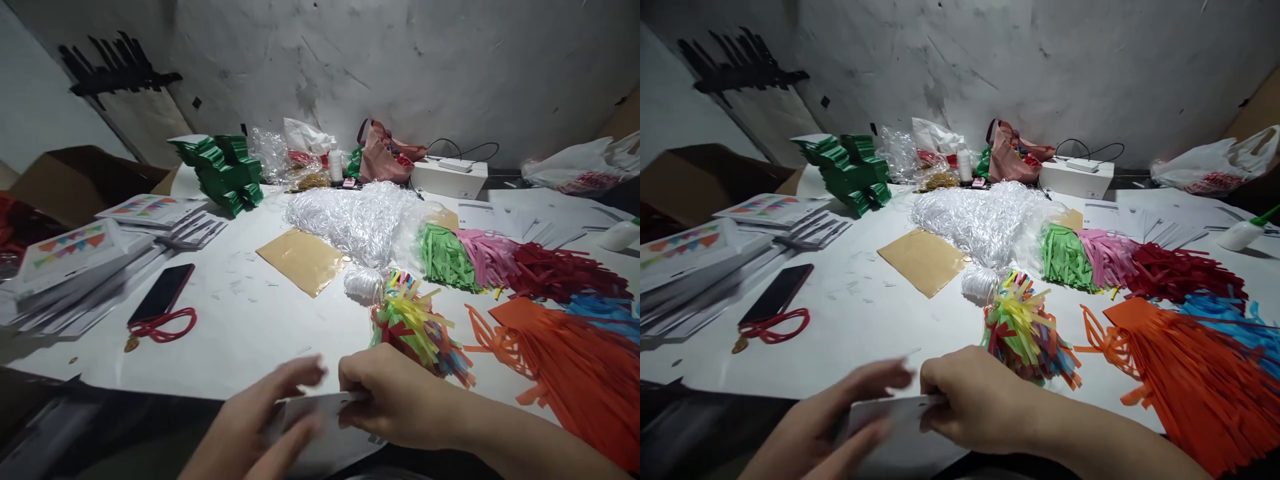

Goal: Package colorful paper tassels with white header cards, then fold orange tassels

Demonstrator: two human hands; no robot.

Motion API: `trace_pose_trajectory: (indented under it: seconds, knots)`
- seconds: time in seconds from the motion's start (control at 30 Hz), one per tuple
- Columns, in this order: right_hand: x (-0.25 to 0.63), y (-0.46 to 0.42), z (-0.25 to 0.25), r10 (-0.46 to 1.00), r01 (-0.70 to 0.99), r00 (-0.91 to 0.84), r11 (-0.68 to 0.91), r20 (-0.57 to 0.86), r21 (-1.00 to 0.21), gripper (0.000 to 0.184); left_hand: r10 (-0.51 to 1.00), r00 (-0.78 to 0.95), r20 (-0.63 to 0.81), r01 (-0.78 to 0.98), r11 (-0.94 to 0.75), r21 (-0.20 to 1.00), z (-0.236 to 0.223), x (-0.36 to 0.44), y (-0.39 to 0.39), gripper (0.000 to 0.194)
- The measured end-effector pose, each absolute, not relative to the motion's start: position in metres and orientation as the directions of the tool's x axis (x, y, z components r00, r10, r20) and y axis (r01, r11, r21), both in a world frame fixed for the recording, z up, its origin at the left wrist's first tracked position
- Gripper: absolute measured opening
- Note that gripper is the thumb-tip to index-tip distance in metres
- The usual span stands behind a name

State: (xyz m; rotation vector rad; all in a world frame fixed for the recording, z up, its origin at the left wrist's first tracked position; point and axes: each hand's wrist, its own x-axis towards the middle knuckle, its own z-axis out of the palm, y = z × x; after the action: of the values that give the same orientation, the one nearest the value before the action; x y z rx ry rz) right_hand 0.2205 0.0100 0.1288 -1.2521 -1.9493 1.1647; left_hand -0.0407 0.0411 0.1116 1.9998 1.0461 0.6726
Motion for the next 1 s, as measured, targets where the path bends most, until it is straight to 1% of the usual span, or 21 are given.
trace_pose_trajectory:
  seconds: [0.03,0.07,0.1,0.13,0.23,0.3,0.37,0.43,0.5,0.53,0.6,0.67,0.7,0.73,0.77,0.8,0.87,0.9,0.93,0.97,1.0]
  knots:
    - [0.221,0.01,0.131,0.914,0.434,-0.406,0.169,-0.024,-0.885,0.026,0.806,0.587,0.068,0.417,-0.374,0.828,0.118,-0.027,0.043,0.02]
    - [0.225,0.009,0.132,0.919,0.415,-0.393,0.134,-0.044,-0.9,0.022,0.8,0.595,0.077,0.39,-0.372,0.842,0.123,-0.016,0.045,0.02]
    - [0.23,0.009,0.131,0.92,0.388,-0.387,0.104,-0.059,-0.916,0.02,0.8,0.594,0.085,0.366,-0.363,0.857,0.128,-0.007,0.048,0.025]
    - [0.235,0.008,0.129,0.92,0.362,-0.387,0.089,-0.063,-0.928,0.021,0.809,0.581,0.093,0.34,-0.345,0.875,0.13,-0.002,0.052,0.028]
    - [0.249,0.006,0.12,0.92,0.334,-0.391,0.122,-0.02,-0.935,0.034,0.826,0.558,0.08,0.248,-0.258,0.934,0.129,0.0,0.061,0.03]
    - [0.252,0.007,0.115,0.926,0.348,-0.377,0.137,-0.005,-0.927,0.03,0.832,0.554,0.044,0.185,-0.174,0.967,0.124,-0.004,0.065,0.031]
    - [0.251,0.011,0.111,0.926,0.355,-0.375,0.108,-0.035,-0.929,0.027,0.849,0.528,0.013,0.149,-0.107,0.983,0.121,-0.006,0.068,0.031]
    - [0.25,0.016,0.109,0.922,0.347,-0.383,0.083,-0.06,-0.934,0.038,0.859,0.511,-0.001,0.14,-0.082,0.987,0.12,-0.007,0.068,0.03]
    - [0.249,0.02,0.109,0.923,0.335,-0.382,0.096,-0.042,-0.937,0.049,0.858,0.513,-0.012,0.123,-0.06,0.991,0.119,-0.008,0.068,0.028]
    - [0.248,0.021,0.109,0.924,0.332,-0.382,0.117,-0.02,-0.936,0.051,0.856,0.515,-0.033,0.09,-0.016,0.996,0.117,-0.009,0.068,0.029]
    - [0.247,0.022,0.111,0.916,0.325,-0.4,0.173,0.03,-0.93,0.048,0.843,0.519,-0.144,-0.018,0.18,0.984,0.112,-0.01,0.069,0.036]
    - [0.246,0.021,0.113,0.893,0.32,-0.444,0.233,0.072,-0.918,0.041,0.803,0.52,-0.29,-0.125,0.407,0.905,0.105,-0.01,0.072,0.047]
    - [0.246,0.022,0.114,0.882,0.317,-0.462,0.258,0.089,-0.913,0.039,0.785,0.515,-0.345,-0.155,0.481,0.863,0.103,-0.01,0.073,0.051]
    - [0.246,0.023,0.115,0.875,0.313,-0.475,0.273,0.099,-0.91,0.038,0.779,0.5,-0.379,-0.166,0.516,0.841,0.103,-0.01,0.074,0.053]
    - [0.246,0.026,0.115,0.868,0.308,-0.486,0.277,0.1,-0.91,0.04,0.797,0.471,-0.378,-0.159,0.498,0.853,0.103,-0.01,0.075,0.054]
    - [0.246,0.028,0.115,0.867,0.303,-0.49,0.269,0.093,-0.914,0.043,0.833,0.434,-0.344,-0.125,0.434,0.892,0.105,-0.009,0.075,0.053]
    - [0.245,0.035,0.113,0.867,0.302,-0.494,0.244,0.067,-0.922,0.046,0.929,0.319,-0.187,0.018,0.191,0.981,0.112,-0.01,0.073,0.049]
    - [0.245,0.038,0.112,0.867,0.311,-0.495,0.235,0.054,-0.921,0.046,0.96,0.265,-0.089,0.107,0.063,0.992,0.114,-0.011,0.072,0.047]
    - [0.244,0.04,0.111,0.872,0.332,-0.488,0.232,0.044,-0.914,0.046,0.973,0.228,-0.019,0.178,-0.023,0.984,0.116,-0.013,0.071,0.044]
    - [0.243,0.042,0.11,0.878,0.361,-0.477,0.241,0.043,-0.901,0.045,0.978,0.209,-0.003,0.203,-0.041,0.978,0.117,-0.015,0.072,0.042]
    - [0.242,0.044,0.108,0.883,0.394,-0.466,0.257,0.049,-0.883,0.045,0.977,0.208,-0.047,0.171,0.011,0.985,0.116,-0.017,0.074,0.042]
